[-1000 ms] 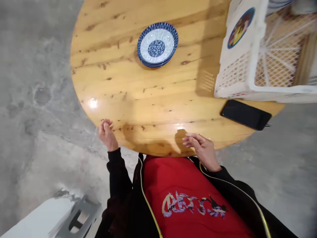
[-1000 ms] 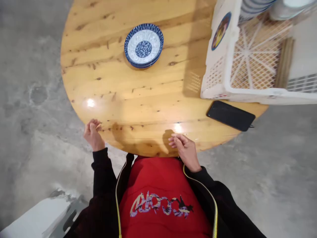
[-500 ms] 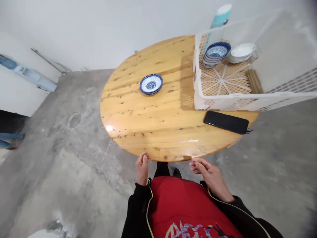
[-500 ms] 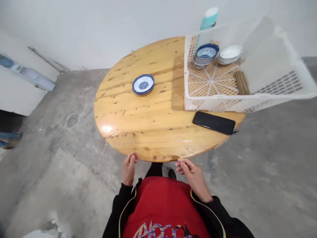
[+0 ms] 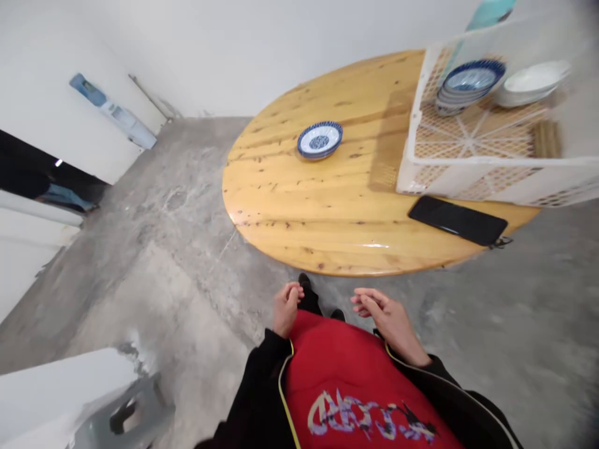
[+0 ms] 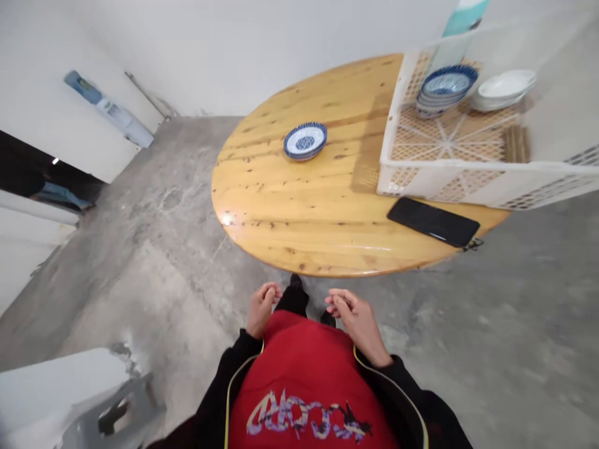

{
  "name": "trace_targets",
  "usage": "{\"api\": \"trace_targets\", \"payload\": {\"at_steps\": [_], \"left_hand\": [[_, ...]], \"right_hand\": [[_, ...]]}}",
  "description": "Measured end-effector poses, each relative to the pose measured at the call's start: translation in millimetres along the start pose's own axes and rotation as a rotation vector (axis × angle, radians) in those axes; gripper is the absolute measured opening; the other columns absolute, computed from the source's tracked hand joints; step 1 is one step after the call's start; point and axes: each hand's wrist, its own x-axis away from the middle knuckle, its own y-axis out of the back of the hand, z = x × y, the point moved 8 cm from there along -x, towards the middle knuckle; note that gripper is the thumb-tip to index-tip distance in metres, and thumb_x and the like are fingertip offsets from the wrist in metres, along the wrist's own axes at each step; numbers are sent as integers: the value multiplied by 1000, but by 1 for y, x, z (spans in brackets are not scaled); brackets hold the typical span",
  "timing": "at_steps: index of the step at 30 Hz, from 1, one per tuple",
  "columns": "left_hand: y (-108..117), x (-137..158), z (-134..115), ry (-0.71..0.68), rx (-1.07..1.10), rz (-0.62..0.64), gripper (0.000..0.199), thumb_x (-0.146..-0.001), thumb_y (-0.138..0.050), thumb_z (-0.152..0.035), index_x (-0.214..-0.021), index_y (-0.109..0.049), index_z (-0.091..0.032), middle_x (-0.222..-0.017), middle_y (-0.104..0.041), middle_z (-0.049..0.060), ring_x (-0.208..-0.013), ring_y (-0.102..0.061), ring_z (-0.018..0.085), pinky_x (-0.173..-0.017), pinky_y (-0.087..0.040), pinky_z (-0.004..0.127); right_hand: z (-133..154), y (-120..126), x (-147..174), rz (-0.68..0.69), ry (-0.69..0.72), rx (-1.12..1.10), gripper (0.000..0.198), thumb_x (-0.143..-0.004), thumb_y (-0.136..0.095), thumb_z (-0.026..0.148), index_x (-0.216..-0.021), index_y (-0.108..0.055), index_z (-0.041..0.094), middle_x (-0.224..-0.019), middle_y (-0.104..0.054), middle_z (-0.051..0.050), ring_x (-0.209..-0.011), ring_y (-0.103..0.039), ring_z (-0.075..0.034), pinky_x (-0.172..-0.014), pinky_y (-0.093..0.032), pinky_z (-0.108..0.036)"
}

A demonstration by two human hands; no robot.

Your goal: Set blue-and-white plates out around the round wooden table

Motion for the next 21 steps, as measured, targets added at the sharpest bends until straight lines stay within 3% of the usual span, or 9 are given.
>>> {"api": "trace_targets", "payload": {"at_steps": [3,6,10,14,18,21], "left_hand": [[-10,-16,-10,-1,23,44,19,-90,-63,-31,-94,-75,-17,-91,-78,8,-80,-74,17,-70,-55,26],[-18,-38,-22,-57,62,66,19,-92,-61,-30,-95,-74,-17,-95,-79,9,-83,-75,18,-72,-56,27],[7,-64,-33,-136,127,25,25,-94,-60,-38,-99,-73,-17,-95,-79,10,-87,-75,19,-75,-57,28],[76,-87,-23,-100,168,-68,33,-92,-61,-46,-103,-72,-17,-99,-78,11,-90,-75,19,-76,-56,28],[164,-110,3,13,155,-223,40,-90,-60,-52,-104,-70,-16,-102,-77,12,-89,-75,18,-75,-55,27],[213,-127,20,56,150,-288,40,-88,-60,-51,-103,-69,-16,-101,-77,12,-88,-75,18,-75,-55,27]], "right_hand": [[-4,18,12,-82,23,8,51,-70,-80,66,-90,-74,20,-81,-77,-8,-64,-71,-19,-60,-59,-31],[-13,46,24,-262,22,-18,48,-70,-81,62,-92,-74,20,-82,-77,-7,-64,-70,-18,-59,-59,-29],[-23,58,36,-453,8,-56,45,-69,-83,58,-90,-74,20,-80,-76,-6,-63,-71,-17,-57,-59,-28],[-19,11,28,-437,9,-51,44,-70,-83,59,-90,-73,21,-80,-76,-6,-63,-71,-18,-57,-59,-29],[-8,-72,12,-283,4,15,45,-74,-80,62,-93,-73,22,-85,-77,-8,-65,-71,-19,-59,-60,-32],[-5,-128,4,-188,-11,53,47,-75,-78,65,-95,-72,23,-86,-77,-9,-68,-72,-21,-62,-60,-34]]}}
